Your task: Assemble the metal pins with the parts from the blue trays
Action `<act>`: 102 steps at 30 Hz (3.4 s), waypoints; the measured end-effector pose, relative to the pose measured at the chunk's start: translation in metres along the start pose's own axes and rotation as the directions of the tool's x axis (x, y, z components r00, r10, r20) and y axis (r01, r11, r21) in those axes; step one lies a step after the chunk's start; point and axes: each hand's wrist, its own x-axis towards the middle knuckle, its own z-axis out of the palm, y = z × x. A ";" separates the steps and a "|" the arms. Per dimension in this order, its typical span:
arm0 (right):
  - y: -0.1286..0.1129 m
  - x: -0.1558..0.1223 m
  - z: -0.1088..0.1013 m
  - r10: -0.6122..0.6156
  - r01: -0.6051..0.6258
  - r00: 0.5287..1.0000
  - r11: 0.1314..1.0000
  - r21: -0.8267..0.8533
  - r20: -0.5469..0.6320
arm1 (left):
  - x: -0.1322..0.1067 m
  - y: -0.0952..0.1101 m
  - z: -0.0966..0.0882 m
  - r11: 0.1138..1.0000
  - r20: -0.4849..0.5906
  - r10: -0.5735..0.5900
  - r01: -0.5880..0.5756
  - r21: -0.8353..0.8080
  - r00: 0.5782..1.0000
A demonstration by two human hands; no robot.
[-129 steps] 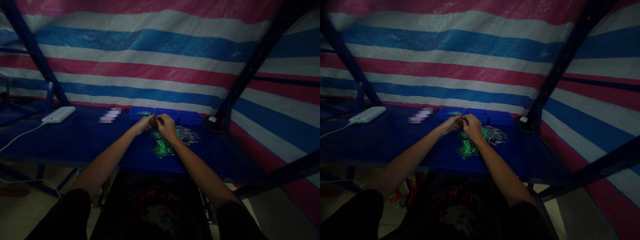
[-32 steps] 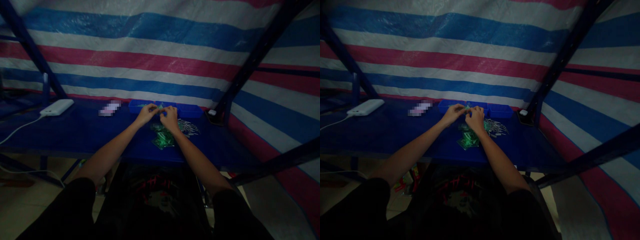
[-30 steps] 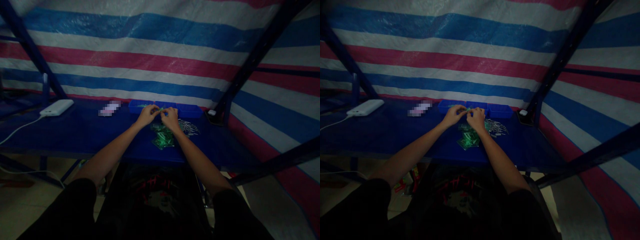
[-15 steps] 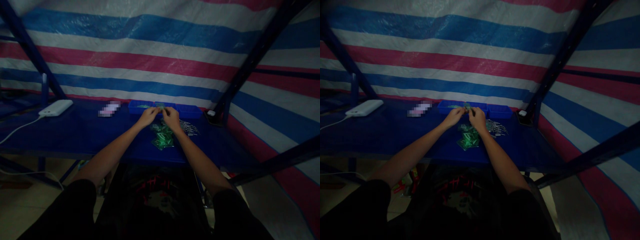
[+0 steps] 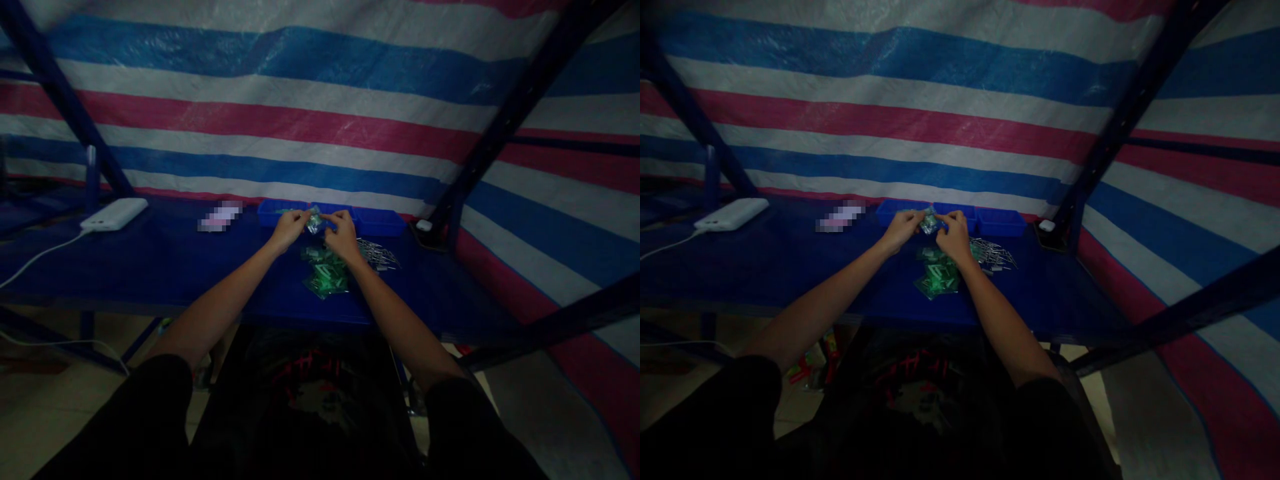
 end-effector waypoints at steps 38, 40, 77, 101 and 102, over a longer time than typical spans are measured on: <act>-0.003 -0.002 -0.007 -0.154 0.162 0.979 0.986 -0.049 0.135 | -0.004 0.012 -0.007 0.781 0.410 -0.252 0.434 -0.448 0.877; -0.002 -0.001 -0.009 -0.159 0.170 0.977 0.983 -0.069 0.142 | -0.004 0.012 -0.006 0.799 0.367 -0.263 0.415 -0.436 0.892; -0.010 -0.002 -0.009 0.021 -0.049 0.991 0.978 0.204 0.135 | -0.002 0.011 -0.001 0.959 0.257 -0.198 0.241 -0.150 0.946; -0.020 0.003 -0.008 0.371 -0.493 0.870 0.665 0.561 0.325 | -0.016 0.023 -0.003 0.789 0.087 0.525 -0.522 0.324 0.847; -0.019 0.004 -0.008 0.384 -0.486 0.874 0.682 0.547 0.297 | -0.015 0.023 -0.003 0.786 0.108 0.521 -0.525 0.327 0.847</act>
